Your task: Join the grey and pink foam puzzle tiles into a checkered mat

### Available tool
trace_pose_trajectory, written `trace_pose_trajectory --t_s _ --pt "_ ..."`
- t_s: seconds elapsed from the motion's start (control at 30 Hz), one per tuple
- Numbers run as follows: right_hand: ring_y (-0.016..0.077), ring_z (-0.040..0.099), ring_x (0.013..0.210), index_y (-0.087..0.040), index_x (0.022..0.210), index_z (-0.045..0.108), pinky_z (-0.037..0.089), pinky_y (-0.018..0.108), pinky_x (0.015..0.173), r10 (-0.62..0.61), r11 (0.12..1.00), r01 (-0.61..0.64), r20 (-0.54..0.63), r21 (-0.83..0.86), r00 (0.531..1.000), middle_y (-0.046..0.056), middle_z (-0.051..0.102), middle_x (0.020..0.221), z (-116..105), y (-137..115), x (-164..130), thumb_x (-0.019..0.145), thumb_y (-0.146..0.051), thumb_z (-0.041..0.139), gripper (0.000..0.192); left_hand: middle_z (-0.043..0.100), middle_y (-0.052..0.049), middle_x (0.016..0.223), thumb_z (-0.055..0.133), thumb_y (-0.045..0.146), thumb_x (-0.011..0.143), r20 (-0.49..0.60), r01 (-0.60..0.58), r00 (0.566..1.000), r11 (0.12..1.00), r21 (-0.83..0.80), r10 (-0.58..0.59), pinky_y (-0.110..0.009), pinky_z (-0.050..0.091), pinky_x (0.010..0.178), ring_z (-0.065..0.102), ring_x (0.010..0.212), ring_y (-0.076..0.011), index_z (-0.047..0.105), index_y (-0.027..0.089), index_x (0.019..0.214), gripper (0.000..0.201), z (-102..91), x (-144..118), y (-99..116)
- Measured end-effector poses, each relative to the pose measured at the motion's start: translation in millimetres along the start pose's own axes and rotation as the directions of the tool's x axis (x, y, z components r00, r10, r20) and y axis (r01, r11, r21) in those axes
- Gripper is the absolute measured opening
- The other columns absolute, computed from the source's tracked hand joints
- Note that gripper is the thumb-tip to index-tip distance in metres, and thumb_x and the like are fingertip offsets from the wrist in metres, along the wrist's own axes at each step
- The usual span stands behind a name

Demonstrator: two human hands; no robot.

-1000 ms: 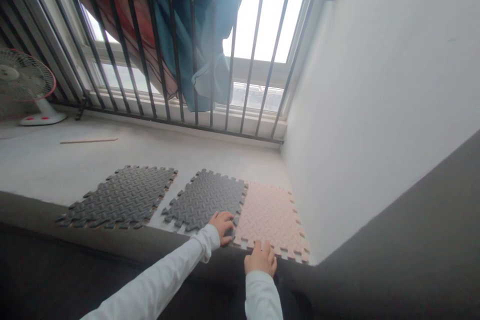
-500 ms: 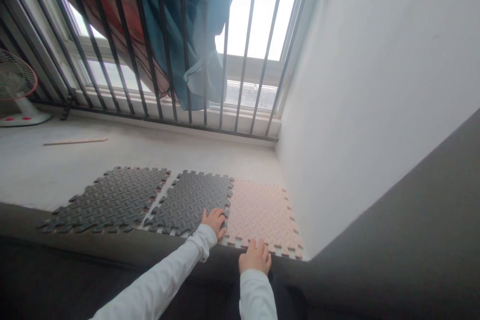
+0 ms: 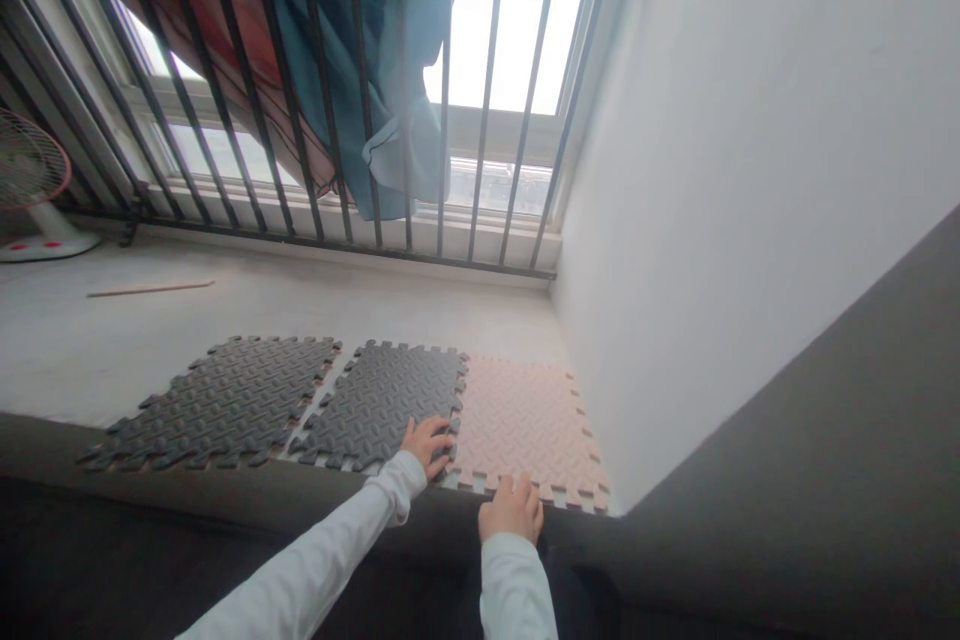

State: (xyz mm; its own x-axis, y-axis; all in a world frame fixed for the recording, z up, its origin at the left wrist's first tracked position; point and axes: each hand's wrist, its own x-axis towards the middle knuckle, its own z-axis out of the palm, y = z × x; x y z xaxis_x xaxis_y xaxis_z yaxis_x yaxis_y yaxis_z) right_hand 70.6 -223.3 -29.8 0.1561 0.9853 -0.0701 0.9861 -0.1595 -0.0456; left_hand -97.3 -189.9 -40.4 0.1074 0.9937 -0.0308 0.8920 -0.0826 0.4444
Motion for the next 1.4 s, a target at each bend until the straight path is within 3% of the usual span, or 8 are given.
trace_pose_trajectory --t_s 0.3,0.43,0.63,0.87,1.1,1.23,1.4 --pt "0.0229 0.037 0.114 -0.020 0.103 0.056 0.027 0.036 0.093 -0.004 1.000 0.004 0.024 0.016 1.000 0.010 0.041 0.126 4 3 -1 0.066 -0.019 0.048 0.037 0.043 -0.005 0.127 0.056 0.022 0.068 0.081 -0.017 0.997 1.000 0.011 0.016 -0.058 0.009 0.099 0.033 0.119 -0.0260 0.061 0.025 0.090 0.023 -3.9 6 -1" --pt "0.0224 0.035 0.116 -0.018 0.104 0.055 0.026 0.035 0.094 -0.009 1.000 0.008 0.046 0.026 0.999 0.012 0.039 0.127 2 2 -2 0.067 -0.018 0.048 0.038 0.043 -0.003 0.127 0.052 0.027 0.071 0.053 -0.028 0.998 0.999 0.039 0.026 -0.056 0.014 0.099 0.035 0.118 -0.0229 0.057 0.025 0.094 0.023 -2.7 7 0" --pt "0.0237 0.036 0.115 -0.019 0.105 0.055 0.028 0.035 0.093 0.008 1.000 -0.008 0.039 0.010 0.999 0.011 0.039 0.128 0 -1 -3 0.065 -0.017 0.047 0.041 0.052 -0.002 0.118 0.049 0.024 0.074 0.036 0.020 0.999 0.991 0.132 -0.025 -0.035 0.031 0.095 0.042 0.111 -0.0178 0.052 0.025 0.107 0.033 -12.3 26 3" --pt "0.0230 0.037 0.114 -0.019 0.103 0.056 0.028 0.035 0.093 0.001 1.000 -0.001 0.015 0.032 1.000 0.011 0.040 0.127 5 1 -1 0.064 -0.015 0.046 0.040 0.059 0.000 0.108 0.051 0.013 0.067 0.067 -0.039 0.997 0.987 0.158 0.028 -0.030 0.035 0.089 0.045 0.107 -0.0170 0.062 0.025 0.090 0.029 -10.0 47 6" --pt "0.0252 0.038 0.112 -0.017 0.102 0.057 0.030 0.037 0.091 0.016 0.999 -0.016 -0.006 0.039 1.000 0.013 0.042 0.125 5 -5 -1 0.064 -0.015 0.045 0.039 0.061 0.000 0.105 0.051 0.014 0.067 0.059 -0.073 0.996 0.988 0.138 0.065 -0.029 0.037 0.088 0.049 0.103 -0.0163 0.063 0.024 0.091 0.029 -2.9 51 0" --pt "0.0258 0.040 0.110 -0.018 0.102 0.057 0.032 0.036 0.089 0.028 0.999 -0.027 -0.015 0.035 1.000 0.012 0.043 0.123 4 -7 -1 0.064 -0.014 0.044 0.040 0.061 0.000 0.107 0.047 0.027 0.075 0.045 -0.115 0.993 0.989 0.096 0.111 -0.028 0.034 0.092 0.049 0.104 -0.0144 0.062 0.026 0.096 0.026 2.3 43 -9" --pt "0.0248 0.039 0.111 -0.019 0.103 0.056 0.031 0.036 0.089 0.022 0.999 -0.021 -0.017 0.029 1.000 0.010 0.043 0.124 6 -5 -1 0.064 -0.014 0.045 0.041 0.039 -0.002 0.132 0.045 0.036 0.077 0.199 -0.202 0.962 0.977 0.068 0.186 -0.047 0.018 0.101 0.031 0.122 -0.0199 0.043 0.030 0.120 0.043 3.6 29 -19"
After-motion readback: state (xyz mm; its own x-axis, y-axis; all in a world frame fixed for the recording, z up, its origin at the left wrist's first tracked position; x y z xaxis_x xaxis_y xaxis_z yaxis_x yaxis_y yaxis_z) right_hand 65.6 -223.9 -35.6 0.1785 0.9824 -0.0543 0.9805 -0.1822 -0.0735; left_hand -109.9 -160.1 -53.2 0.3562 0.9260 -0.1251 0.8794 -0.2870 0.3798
